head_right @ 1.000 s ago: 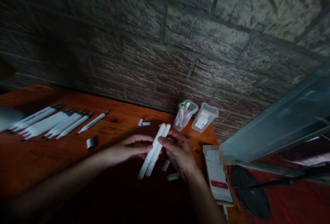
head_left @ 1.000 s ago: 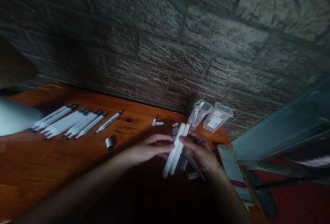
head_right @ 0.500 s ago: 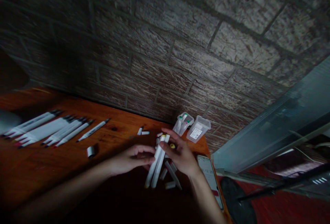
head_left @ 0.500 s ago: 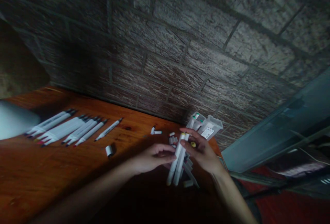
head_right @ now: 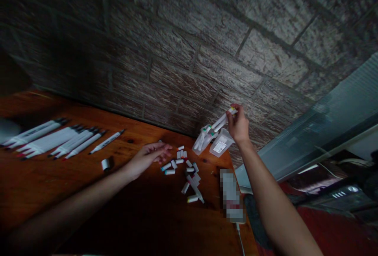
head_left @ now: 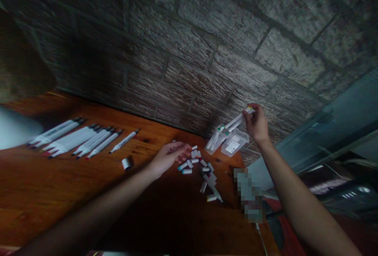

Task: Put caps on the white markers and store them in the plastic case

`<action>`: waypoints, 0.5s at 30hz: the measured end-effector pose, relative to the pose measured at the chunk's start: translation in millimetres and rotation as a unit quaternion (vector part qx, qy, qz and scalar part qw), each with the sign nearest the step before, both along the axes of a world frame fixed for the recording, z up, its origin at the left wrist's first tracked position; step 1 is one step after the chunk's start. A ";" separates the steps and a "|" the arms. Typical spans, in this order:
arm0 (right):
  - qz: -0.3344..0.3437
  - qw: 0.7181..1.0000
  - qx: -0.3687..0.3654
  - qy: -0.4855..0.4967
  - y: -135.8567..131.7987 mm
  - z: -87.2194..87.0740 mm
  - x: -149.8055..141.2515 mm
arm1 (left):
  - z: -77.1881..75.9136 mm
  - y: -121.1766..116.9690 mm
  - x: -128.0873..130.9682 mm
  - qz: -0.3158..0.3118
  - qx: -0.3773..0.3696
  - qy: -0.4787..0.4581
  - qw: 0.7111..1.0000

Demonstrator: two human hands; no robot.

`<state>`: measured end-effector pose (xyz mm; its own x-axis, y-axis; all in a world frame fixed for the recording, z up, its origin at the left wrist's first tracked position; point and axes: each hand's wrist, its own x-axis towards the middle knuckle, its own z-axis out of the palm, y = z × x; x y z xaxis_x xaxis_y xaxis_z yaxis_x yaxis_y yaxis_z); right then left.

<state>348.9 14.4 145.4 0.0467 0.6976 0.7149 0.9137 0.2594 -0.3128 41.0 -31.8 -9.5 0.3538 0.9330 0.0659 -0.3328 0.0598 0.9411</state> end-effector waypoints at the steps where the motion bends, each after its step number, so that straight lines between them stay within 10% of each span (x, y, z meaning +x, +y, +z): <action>1: 0.000 1.000 -0.017 -0.005 2.6 -8.2 -2.8 | 0.5 0.7 -1.1 0.010 0.002 0.004 1.000; 10: 0.026 0.989 -0.122 -0.082 1.5 -48.8 -18.8 | -2.4 7.4 -5.0 0.054 0.022 0.038 0.998; 15: -0.002 0.990 -0.116 -0.079 -46.6 -55.9 -31.6 | -4.6 9.0 -4.8 0.067 0.044 0.063 0.995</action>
